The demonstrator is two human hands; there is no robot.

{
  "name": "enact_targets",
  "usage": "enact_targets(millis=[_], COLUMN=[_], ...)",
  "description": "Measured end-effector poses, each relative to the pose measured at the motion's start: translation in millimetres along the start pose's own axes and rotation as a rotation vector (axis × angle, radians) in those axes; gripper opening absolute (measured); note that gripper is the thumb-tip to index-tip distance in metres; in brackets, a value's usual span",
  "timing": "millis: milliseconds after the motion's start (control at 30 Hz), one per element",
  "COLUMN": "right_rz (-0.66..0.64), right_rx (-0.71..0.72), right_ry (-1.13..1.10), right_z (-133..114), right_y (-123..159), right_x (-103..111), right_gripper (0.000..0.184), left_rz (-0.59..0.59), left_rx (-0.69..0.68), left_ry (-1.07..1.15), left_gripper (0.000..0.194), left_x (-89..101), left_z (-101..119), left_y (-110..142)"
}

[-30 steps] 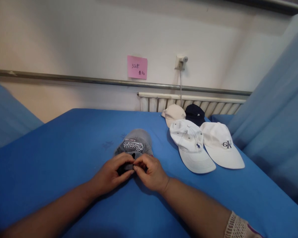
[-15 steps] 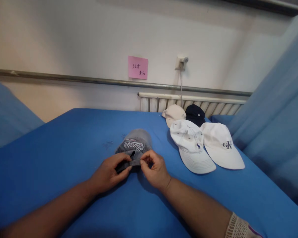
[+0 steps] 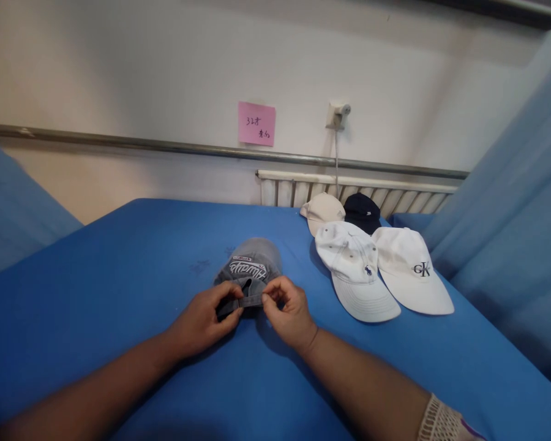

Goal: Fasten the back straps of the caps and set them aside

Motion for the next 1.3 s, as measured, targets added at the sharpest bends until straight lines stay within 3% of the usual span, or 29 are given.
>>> enact_targets(millis=[100,267,433,667,900,1100,1300], right_rz=[-0.009,-0.001,-0.011,-0.086,-0.248,-0.254,-0.235], right_rx=[0.021,0.055,0.100,0.222,0.271,0.299,0.209], right_ry=[-0.002,-0.017,-0.001,0.133,0.342,0.399,0.413], right_z=[-1,-5,-12,-18,-15,-18,-13], right_y=[1,4,8,4,4,5,7], right_x=[0,-1,-4,-3,-13,-16,-15], right_gripper=[0.003,0.003,0.001,0.014,0.030,0.027,0.025], left_rz=[-0.006,0.048,0.020,0.127,0.182,0.174,0.189], left_rx=[-0.019,-0.087,-0.035,0.157,0.227,0.248,0.264], left_ry=[0.016,0.136,0.374,0.649,0.730,0.796,0.787], left_gripper=[0.010,0.031,0.012,0.022,0.020,0.018,0.018], left_x=[-0.1,2.8,-0.6,0.3,0.6,0.5,3.2], left_z=[0,6,9,-9,-12,-12,-13], left_y=[0,0,0,-1,0,-1,1])
Point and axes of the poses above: each hand's wrist, its own y-axis away from the middle knuckle, its own x-axis out of the back of the hand, z = x × y, the point moved 4 cm from there along -y, towards the middle knuckle, and after that the axes turned 8 degrees about -x, right-handed, at the moved point
